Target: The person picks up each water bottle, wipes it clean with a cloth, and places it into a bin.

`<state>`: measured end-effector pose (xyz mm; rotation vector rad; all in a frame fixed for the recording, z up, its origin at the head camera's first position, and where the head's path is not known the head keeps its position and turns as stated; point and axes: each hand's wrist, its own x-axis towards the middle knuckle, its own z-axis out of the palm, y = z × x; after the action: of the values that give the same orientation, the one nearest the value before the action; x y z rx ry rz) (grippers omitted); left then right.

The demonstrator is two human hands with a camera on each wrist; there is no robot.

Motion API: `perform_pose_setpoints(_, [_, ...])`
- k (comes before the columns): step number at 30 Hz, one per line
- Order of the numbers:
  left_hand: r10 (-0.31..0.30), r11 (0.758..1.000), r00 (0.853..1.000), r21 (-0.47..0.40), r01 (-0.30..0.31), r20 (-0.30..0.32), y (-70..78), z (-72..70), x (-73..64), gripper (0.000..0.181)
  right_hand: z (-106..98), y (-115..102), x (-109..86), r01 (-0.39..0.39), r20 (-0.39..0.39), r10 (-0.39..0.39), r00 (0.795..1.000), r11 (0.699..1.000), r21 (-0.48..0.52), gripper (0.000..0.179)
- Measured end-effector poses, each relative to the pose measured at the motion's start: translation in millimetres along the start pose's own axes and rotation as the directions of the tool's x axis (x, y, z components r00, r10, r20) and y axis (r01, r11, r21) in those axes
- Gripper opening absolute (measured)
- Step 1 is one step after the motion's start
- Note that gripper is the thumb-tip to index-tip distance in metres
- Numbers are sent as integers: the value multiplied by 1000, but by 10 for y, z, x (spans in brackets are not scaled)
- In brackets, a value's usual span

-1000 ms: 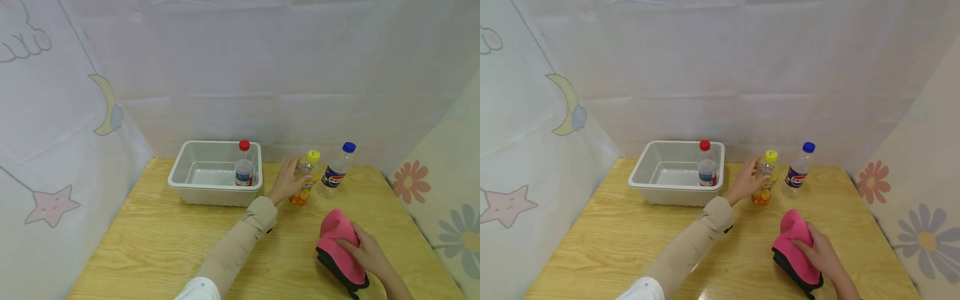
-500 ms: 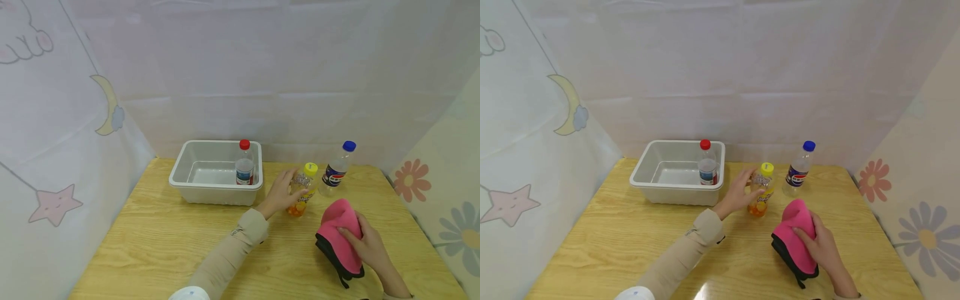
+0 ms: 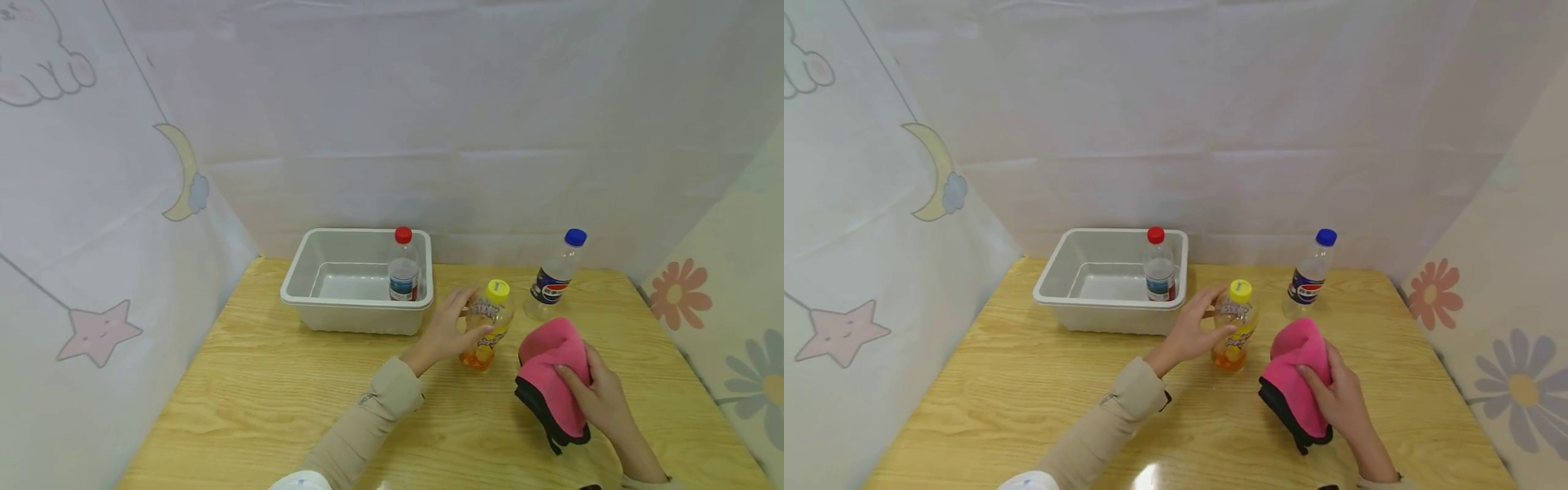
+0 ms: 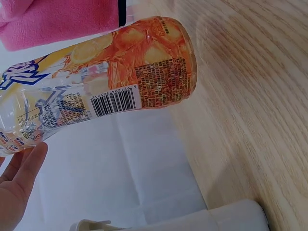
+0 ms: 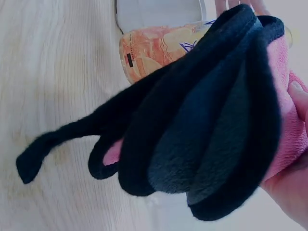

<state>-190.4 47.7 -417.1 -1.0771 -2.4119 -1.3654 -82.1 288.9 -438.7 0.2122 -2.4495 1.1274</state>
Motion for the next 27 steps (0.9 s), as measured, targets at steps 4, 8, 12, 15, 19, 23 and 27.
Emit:
perform_pose_setpoints(4, [21, 1000, 1000, 7, -21, -8, 13, -51, -84, 64, 23, -23, 21, -3, -7, 3, 1000, 1000, 1, 49])
perform_pose_setpoints(8, [17, 1000, 1000, -22, -18, -14, 31, -125, -200, 63, 49, -60, 48, -12, -15, 12, 1000, 1000, 16, 56])
perform_pose_setpoints(12, [11, 998, 1000, -63, -12, -19, 40, -188, -320, 63, 71, -103, 62, -8, -21, 9, 1000, 998, 61, 62])
perform_pose_setpoints(15, [36, 997, 999, -61, -37, -14, 37, -198, -394, 64, 79, -128, 58, -10, -31, 11, 999, 999, 50, 62])
perform_pose_setpoints(19, [64, 996, 998, -58, -64, -12, 41, -184, -486, 64, 103, -157, 56, -8, -45, 9, 999, 1000, 13, 59])
perform_pose_setpoints(23, [55, 995, 998, -78, -58, -36, 44, -188, -561, 63, 166, -216, 72, 49, -50, -49, 998, 999, 9, 59])
perform_pose_setpoints(27, [65, 995, 997, -73, -69, -51, 27, -208, -607, 62, 250, -268, 98, 144, -32, -143, 989, 990, 12, 62])
